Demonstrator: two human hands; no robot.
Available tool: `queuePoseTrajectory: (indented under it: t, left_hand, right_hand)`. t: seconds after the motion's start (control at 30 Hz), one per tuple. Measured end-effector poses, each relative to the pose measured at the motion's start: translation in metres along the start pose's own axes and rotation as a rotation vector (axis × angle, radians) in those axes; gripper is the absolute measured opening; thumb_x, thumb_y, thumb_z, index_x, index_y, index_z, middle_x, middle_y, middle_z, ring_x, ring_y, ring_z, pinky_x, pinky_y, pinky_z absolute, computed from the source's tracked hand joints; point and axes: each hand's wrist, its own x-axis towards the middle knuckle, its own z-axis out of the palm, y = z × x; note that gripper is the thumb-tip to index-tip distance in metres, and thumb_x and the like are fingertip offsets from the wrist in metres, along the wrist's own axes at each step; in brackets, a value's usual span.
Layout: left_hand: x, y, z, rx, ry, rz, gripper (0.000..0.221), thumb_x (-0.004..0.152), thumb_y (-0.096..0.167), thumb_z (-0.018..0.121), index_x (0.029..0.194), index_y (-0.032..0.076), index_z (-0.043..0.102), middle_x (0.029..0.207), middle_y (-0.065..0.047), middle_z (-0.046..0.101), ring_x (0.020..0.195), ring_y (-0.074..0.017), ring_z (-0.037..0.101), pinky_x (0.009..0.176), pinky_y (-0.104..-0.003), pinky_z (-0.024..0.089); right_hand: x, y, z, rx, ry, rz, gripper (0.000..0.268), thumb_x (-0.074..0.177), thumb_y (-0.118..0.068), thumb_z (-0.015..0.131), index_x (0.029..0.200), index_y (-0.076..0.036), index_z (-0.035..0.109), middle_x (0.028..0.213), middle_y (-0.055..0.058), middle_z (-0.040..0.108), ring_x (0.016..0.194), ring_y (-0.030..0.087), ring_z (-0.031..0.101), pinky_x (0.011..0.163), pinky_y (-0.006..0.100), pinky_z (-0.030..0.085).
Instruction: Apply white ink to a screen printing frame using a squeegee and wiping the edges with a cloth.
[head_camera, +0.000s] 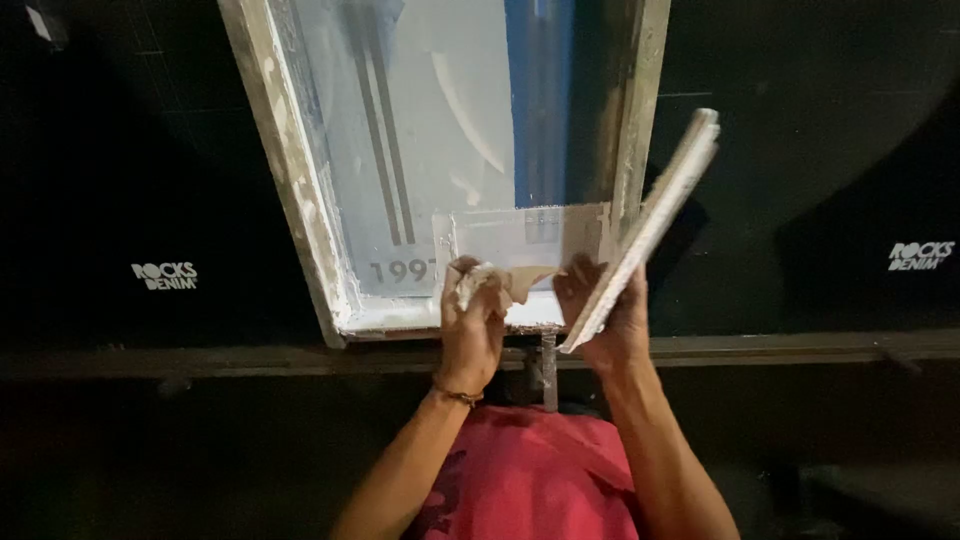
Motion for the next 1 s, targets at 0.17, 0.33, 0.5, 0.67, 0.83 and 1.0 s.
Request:
queuePoseTrajectory:
  t: [0.17, 0.33, 0.5, 0.67, 0.83, 1.0]
  left_hand:
    - [-0.007, 0.002, 0.01, 0.073, -0.015, 0.051, 0.032, 0.097, 0.0, 0.056, 0.128, 0.005, 0.051, 0.082, -0.004, 0.061, 0.064, -0.0051, 0.052, 0.062, -0.021, 0.046]
    - [-0.002, -0.001, 0.004, 0.353, -0.095, 0.205, 0.029, 0.1, 0.002, 0.057, 0.129, 0.006, 0.058, 0.078, -0.002, 0.058, 0.063, -0.0041, 0.054, 0.06, -0.019, 0.048]
    - [0.007, -0.011, -0.017, 0.656, -0.156, 0.214, 0.012, 0.098, 0.01, 0.066, 0.11, 0.005, 0.066, 0.08, -0.013, 0.069, 0.059, -0.017, 0.065, 0.055, -0.031, 0.054]
    - [0.039, 0.031, -0.064, 0.684, 0.047, 0.346, 0.01, 0.103, 0.011, 0.061, 0.11, 0.005, 0.065, 0.083, -0.011, 0.068, 0.066, -0.0174, 0.063, 0.059, -0.027, 0.056]
    - [0.085, 0.076, -0.136, 0.958, 0.466, 0.874, 0.01, 0.099, 0.003, 0.067, 0.096, -0.007, 0.065, 0.083, -0.024, 0.064, 0.081, -0.0396, 0.067, 0.077, -0.046, 0.051]
    - [0.117, 0.106, -0.173, 1.059, 0.57, 1.025, 0.026, 0.1, 0.021, 0.079, 0.097, 0.001, 0.063, 0.082, -0.018, 0.058, 0.081, -0.0283, 0.066, 0.078, -0.035, 0.048]
  right_hand:
    - [-0.031, 0.018, 0.041, 0.104, -0.067, 0.133, 0.074, 0.079, -0.062, 0.074, 0.121, -0.003, 0.058, 0.126, 0.018, 0.066, 0.125, 0.036, 0.06, 0.122, 0.056, 0.037]
    - [-0.051, 0.018, 0.068, 0.132, -0.038, 0.17, 0.062, 0.087, -0.055, 0.071, 0.114, 0.0, 0.069, 0.12, 0.019, 0.073, 0.122, 0.036, 0.065, 0.119, 0.056, 0.04]
    - [-0.056, 0.02, 0.077, 0.123, -0.168, 0.159, 0.045, 0.083, -0.053, 0.075, 0.087, -0.009, 0.076, 0.123, 0.024, 0.072, 0.128, 0.045, 0.061, 0.119, 0.062, 0.036]
    - [-0.044, -0.013, 0.052, -0.139, 0.04, -0.011, 0.06, 0.086, -0.043, 0.07, 0.131, -0.004, 0.06, 0.143, 0.024, 0.059, 0.139, 0.042, 0.051, 0.124, 0.057, 0.031]
    - [-0.033, -0.057, 0.015, -1.059, 0.362, -0.372, 0.062, 0.094, -0.058, 0.069, 0.059, -0.009, 0.052, 0.058, 0.02, 0.055, 0.062, 0.032, 0.054, 0.077, 0.048, 0.042]
    - [-0.041, -0.077, 0.026, -1.168, 0.056, -0.64, 0.059, 0.096, -0.052, 0.06, 0.053, -0.012, 0.05, 0.053, 0.006, 0.043, 0.057, 0.017, 0.042, 0.065, 0.037, 0.042]
